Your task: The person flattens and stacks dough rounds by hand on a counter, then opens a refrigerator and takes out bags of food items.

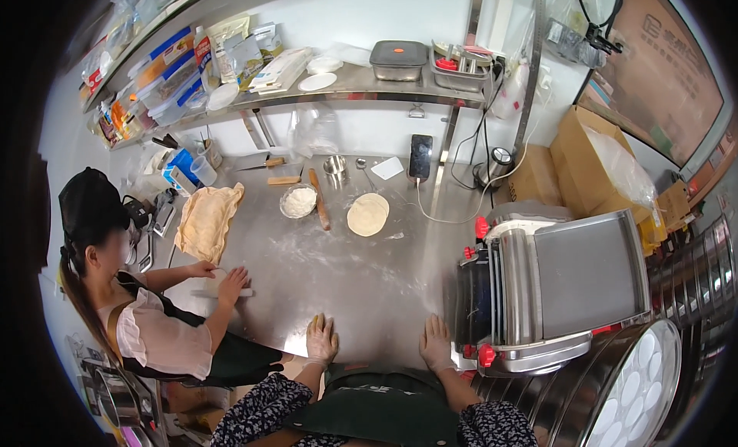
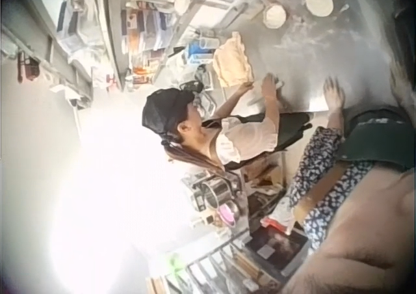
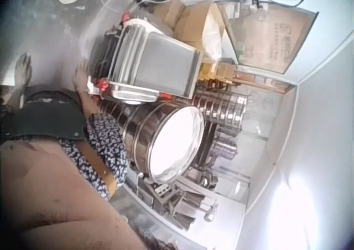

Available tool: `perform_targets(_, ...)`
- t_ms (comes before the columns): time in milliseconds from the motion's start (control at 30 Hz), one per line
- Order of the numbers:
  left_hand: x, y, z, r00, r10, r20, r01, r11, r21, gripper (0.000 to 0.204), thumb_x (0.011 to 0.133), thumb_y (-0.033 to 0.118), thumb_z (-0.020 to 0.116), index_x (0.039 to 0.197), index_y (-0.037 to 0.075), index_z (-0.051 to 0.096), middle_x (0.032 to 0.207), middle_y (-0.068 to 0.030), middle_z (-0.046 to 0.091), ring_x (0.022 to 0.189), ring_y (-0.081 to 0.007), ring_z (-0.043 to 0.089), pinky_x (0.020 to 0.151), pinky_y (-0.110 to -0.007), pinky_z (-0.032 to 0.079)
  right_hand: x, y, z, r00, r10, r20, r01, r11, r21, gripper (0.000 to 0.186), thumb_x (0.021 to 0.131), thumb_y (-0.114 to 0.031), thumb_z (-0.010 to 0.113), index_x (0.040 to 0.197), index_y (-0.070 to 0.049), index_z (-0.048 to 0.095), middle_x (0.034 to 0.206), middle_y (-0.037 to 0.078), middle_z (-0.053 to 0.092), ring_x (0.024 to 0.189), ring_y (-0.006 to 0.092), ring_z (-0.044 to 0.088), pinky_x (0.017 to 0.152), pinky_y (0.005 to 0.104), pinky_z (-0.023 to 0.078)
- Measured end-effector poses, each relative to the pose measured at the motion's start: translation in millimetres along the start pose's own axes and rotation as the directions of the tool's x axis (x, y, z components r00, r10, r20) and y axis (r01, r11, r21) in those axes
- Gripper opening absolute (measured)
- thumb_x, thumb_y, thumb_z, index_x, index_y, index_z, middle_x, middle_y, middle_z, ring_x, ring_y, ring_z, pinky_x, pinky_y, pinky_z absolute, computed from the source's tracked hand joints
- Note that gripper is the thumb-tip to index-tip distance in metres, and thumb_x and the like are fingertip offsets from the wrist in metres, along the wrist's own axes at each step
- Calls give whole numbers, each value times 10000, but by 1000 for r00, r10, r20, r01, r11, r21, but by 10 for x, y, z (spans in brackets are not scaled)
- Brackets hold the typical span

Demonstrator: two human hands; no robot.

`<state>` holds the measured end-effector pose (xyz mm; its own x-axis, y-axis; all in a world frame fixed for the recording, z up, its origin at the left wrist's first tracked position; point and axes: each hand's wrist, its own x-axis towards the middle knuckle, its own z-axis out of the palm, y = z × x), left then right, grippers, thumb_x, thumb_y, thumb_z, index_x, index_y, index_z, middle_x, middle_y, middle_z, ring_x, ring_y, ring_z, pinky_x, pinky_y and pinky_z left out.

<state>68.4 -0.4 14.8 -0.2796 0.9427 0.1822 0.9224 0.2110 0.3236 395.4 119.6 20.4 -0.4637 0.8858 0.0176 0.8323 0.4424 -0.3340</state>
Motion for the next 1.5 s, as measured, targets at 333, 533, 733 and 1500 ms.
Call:
perform_targets(333, -39, -62, 96, 999, 22, -25, -22, 1000, -3, 512, 832, 221, 619, 1314, 70, 531, 1413, -222, 435, 1308, -413, 411, 1121, -528, 311, -28, 43, 43, 999, 19, 48, -18, 999, -36, 624, 927, -290, 493, 1468, -6, 361, 1542, 200, 327, 1444, 337, 279, 1198, 470, 189)
perform_targets(533, -14, -41, 84, 999, 33, -24, -33, 999, 0, 528, 834, 232, 625, 1327, 74, 523, 1416, -218, 437, 1318, -410, 408, 1126, -524, 308, -32, 73, 55, 1000, 4, 17, -4, 1000, -19, 589, 926, -259, 476, 1440, 14, 388, 1512, 231, 362, 1414, 375, 320, 1182, 480, 216)
perform_targets(733, -13, -11, 20, 1000, 12, 5, -13, 1000, 25, 516, 857, 242, 593, 1340, 72, 520, 1432, -226, 429, 1341, -407, 392, 1139, -523, 287, -66, 106, 118, 1000, 15, -6, -15, 999, -31, 581, 930, -266, 472, 1440, 3, 401, 1504, 213, 384, 1434, 342, 304, 1193, 469, 195)
perform_targets(1500, -30, -50, 60, 1000, 29, -9, -29, 1000, -5, 504, 868, 247, 590, 1329, 56, 520, 1432, -235, 420, 1324, -424, 401, 1127, -532, 302, -32, 36, 55, 1000, 2, -9, -2, 1000, -31, 570, 931, -237, 462, 1436, 17, 394, 1508, 218, 374, 1404, 373, 328, 1181, 477, 215)
